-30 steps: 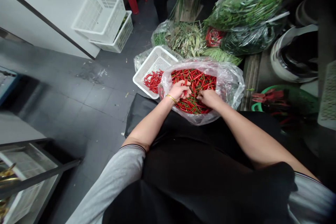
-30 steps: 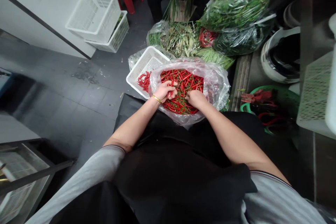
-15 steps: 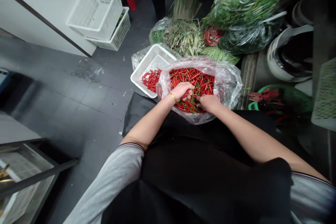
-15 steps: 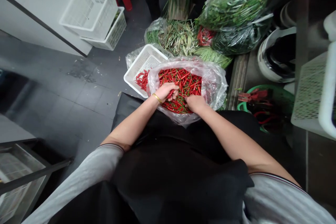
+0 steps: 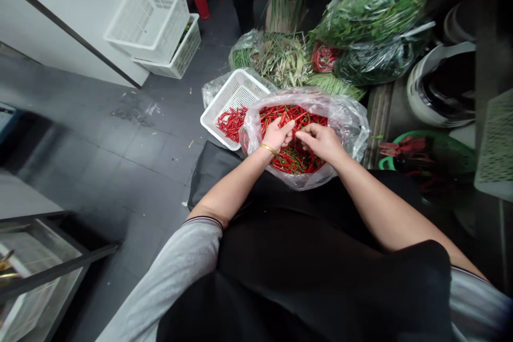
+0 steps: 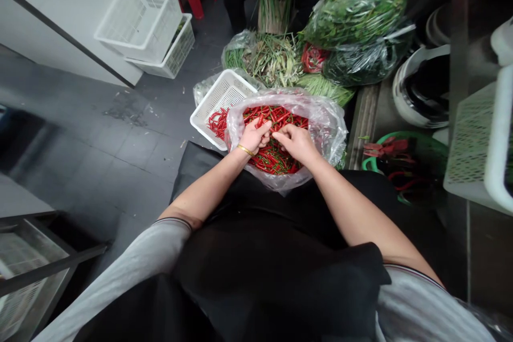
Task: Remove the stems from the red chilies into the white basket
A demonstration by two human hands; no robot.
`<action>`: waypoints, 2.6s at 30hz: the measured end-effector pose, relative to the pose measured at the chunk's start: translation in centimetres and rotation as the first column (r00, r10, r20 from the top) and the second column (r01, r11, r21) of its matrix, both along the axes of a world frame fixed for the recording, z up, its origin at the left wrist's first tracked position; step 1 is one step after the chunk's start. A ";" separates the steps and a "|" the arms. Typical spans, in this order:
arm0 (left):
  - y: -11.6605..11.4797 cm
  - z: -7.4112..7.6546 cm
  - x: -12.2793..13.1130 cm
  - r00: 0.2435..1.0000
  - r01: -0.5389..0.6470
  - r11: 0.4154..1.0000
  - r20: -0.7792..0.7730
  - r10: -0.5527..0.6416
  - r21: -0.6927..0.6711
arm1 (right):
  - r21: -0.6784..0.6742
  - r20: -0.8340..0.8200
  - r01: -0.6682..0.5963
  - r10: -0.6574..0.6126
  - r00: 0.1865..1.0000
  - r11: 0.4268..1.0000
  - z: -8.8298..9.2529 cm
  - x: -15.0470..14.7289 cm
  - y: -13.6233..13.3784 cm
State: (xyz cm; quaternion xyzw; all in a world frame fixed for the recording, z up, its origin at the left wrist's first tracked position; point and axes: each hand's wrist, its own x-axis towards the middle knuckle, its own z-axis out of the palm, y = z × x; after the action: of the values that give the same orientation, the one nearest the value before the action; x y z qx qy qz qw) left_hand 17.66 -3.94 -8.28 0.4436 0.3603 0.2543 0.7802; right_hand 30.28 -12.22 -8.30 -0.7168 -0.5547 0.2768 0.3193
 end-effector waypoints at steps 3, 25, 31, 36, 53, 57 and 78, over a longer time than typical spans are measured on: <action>0.6 0.7 -0.8 0.997 0.015 0.998 0.082 -0.009 -0.065 | 0.004 -0.161 -0.008 0.009 0.987 1.000 -0.3 -0.5 -0.5; 2.6 -0.4 -3.2 0.948 0.166 0.967 -0.300 -0.103 0.192 | -0.387 0.589 -0.252 0.448 0.672 0.887 -4.1 -1.0 2.1; 2.7 -0.4 -2.2 0.866 0.432 0.808 -0.433 -0.249 0.400 | -0.060 0.313 -0.304 0.308 0.898 0.951 -0.3 1.1 1.9; 2.9 1.1 -3.6 0.782 0.598 0.796 -0.287 -0.554 0.094 | -0.095 -0.150 -0.311 0.295 0.944 0.946 2.0 0.6 0.2; 3.7 1.6 -5.5 0.904 0.403 0.915 0.169 -0.393 -0.029 | -0.474 0.459 -0.260 0.488 0.742 0.841 -4.9 -2.9 3.2; 2.8 0.5 -4.4 0.937 0.338 0.941 -0.089 -0.339 -0.020 | -0.408 0.258 -0.197 0.319 0.912 0.892 -4.4 1.5 2.7; 2.3 -1.0 -2.6 0.854 0.416 0.900 -0.397 -0.337 0.131 | -0.518 0.517 -0.296 0.569 0.639 0.803 -5.0 -2.5 -1.6</action>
State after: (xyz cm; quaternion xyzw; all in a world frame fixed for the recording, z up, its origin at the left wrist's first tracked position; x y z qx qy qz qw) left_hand 15.10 -1.68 -9.30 0.6257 0.3751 0.0460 0.6824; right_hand 27.77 -13.79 -13.31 -0.6566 -0.7219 0.1831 -0.1193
